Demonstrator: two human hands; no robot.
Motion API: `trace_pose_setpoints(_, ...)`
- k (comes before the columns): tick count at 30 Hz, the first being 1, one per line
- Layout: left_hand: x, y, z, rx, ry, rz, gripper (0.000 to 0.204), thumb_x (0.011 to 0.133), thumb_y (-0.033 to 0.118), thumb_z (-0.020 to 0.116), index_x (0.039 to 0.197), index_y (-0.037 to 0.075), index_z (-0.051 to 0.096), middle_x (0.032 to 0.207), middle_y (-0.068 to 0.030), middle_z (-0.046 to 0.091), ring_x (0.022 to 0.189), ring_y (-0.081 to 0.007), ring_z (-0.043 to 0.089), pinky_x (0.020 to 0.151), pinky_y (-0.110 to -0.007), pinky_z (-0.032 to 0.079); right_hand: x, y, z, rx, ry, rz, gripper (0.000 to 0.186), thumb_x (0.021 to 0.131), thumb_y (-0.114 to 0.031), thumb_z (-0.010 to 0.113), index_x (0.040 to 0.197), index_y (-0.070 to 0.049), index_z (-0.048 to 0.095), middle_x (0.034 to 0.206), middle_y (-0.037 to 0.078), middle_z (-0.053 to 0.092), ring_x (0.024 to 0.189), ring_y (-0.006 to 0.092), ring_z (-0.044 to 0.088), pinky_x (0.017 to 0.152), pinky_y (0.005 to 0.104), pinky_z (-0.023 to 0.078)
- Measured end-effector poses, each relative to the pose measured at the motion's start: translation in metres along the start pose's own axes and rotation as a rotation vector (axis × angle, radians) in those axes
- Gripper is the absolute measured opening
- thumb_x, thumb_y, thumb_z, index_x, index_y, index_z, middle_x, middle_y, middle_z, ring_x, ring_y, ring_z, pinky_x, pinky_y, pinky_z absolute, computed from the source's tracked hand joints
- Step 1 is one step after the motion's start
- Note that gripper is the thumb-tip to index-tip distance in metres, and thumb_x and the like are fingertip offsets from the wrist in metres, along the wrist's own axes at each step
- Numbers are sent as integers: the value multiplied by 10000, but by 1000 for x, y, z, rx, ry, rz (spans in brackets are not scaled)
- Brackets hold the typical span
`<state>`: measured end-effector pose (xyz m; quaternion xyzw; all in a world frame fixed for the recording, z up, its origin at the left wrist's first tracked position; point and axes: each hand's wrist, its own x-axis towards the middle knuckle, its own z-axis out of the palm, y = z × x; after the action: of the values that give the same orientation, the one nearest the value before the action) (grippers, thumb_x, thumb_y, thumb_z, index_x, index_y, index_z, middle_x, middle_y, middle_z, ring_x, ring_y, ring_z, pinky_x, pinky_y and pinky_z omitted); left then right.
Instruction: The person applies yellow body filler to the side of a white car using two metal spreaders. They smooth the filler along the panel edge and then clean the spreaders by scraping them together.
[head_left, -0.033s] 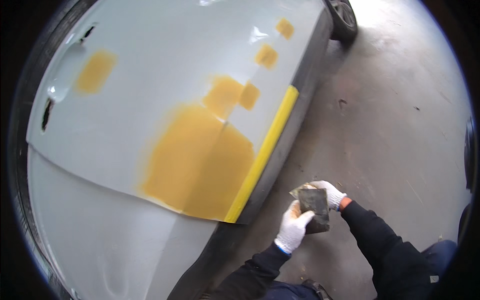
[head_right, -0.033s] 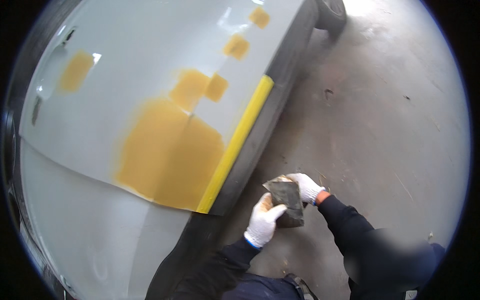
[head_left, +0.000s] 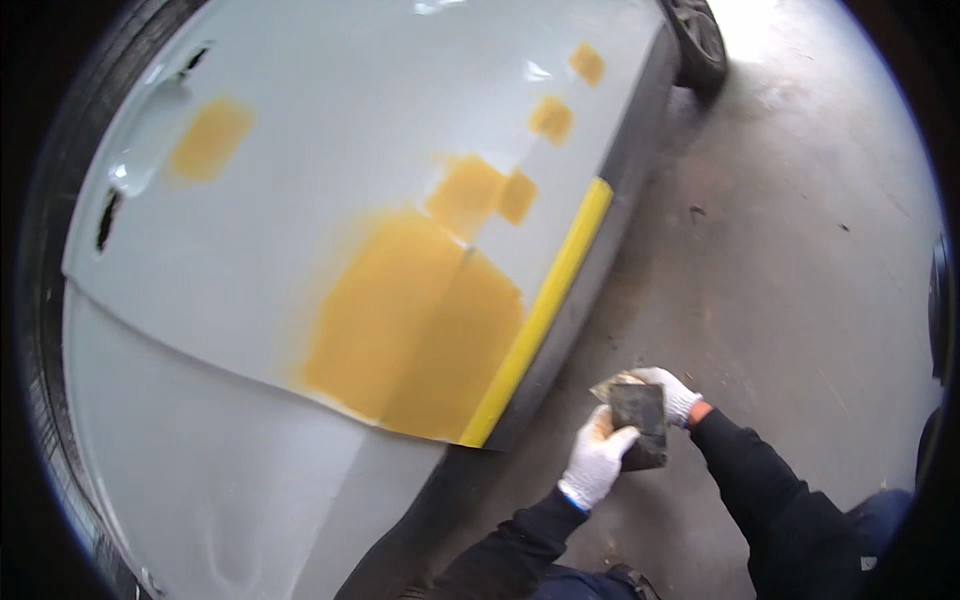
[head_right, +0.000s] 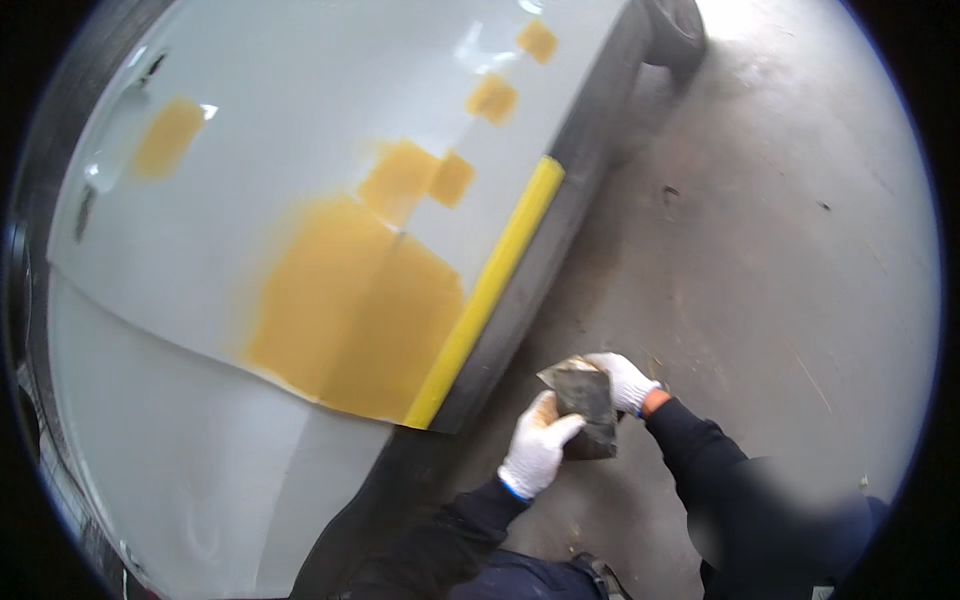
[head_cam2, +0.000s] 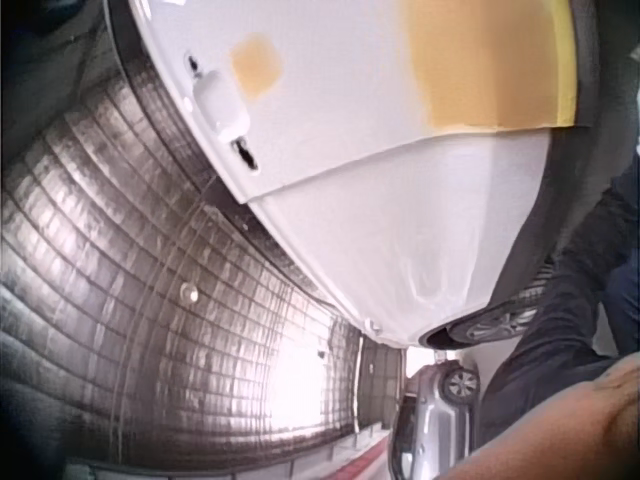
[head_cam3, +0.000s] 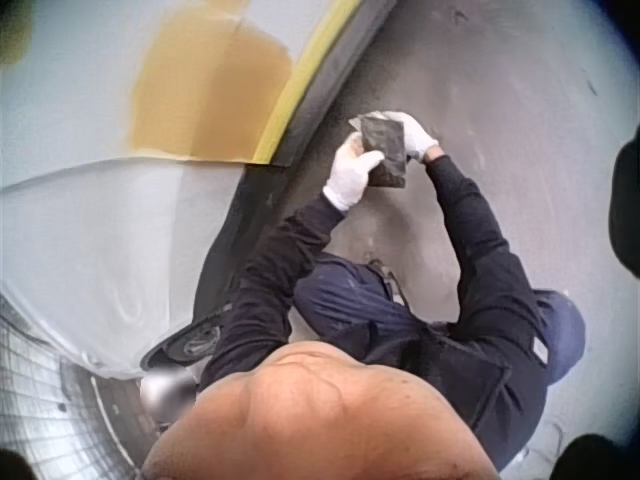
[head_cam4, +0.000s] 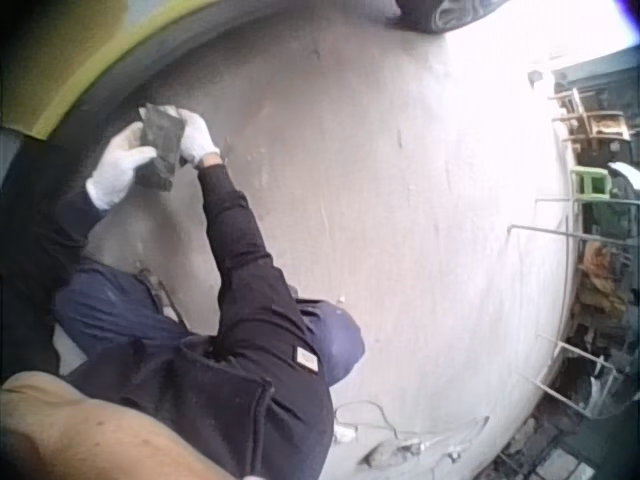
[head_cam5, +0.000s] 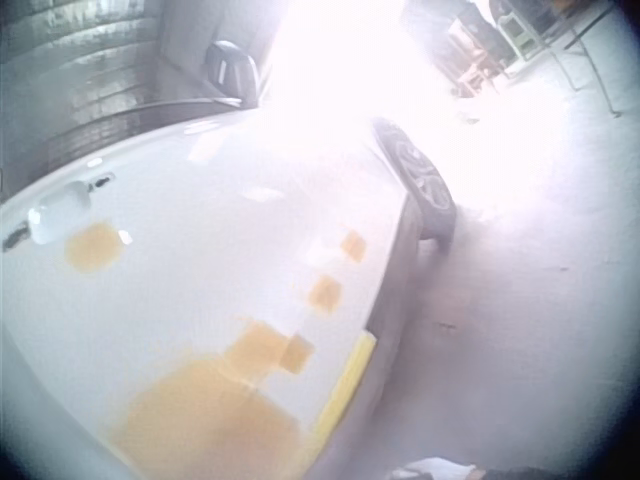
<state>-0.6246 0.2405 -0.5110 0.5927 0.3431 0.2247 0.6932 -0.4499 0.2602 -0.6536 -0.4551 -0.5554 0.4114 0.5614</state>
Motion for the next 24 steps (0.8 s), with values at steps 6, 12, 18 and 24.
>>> trace_pose_setpoints(6,1,-10,-1,270,-43,96,301,975,2,593,1275,-20,582,1155,-98,699,1070,-146,653,978,-306,502,-1,-22,0,365,74,338,459,1048,-392,614,1173,43,692,950,-16,684,855,90,589,761,280,501)
trace_pose_setpoints(12,-8,15,11,804,-286,311,289,950,43,597,1236,0,587,1007,-272,682,961,-433,698,842,-413,554,2,-61,-13,-33,125,370,464,1047,-367,551,1171,58,687,999,192,755,914,212,685,848,364,524)
trace_pose_setpoints(18,-8,12,11,1153,-617,150,231,841,82,585,1068,40,581,882,-275,667,873,-489,652,781,-547,514,2,-35,-13,70,180,323,416,1049,-318,553,1113,69,692,896,98,731,827,138,620,777,338,508)
trace_pose_setpoints(24,-5,13,14,1271,-706,3,224,840,141,608,1042,46,627,896,-272,698,895,-484,670,793,-548,517,-4,-8,-19,107,203,346,402,1039,-297,570,1099,81,691,906,73,722,832,131,612,760,340,507)
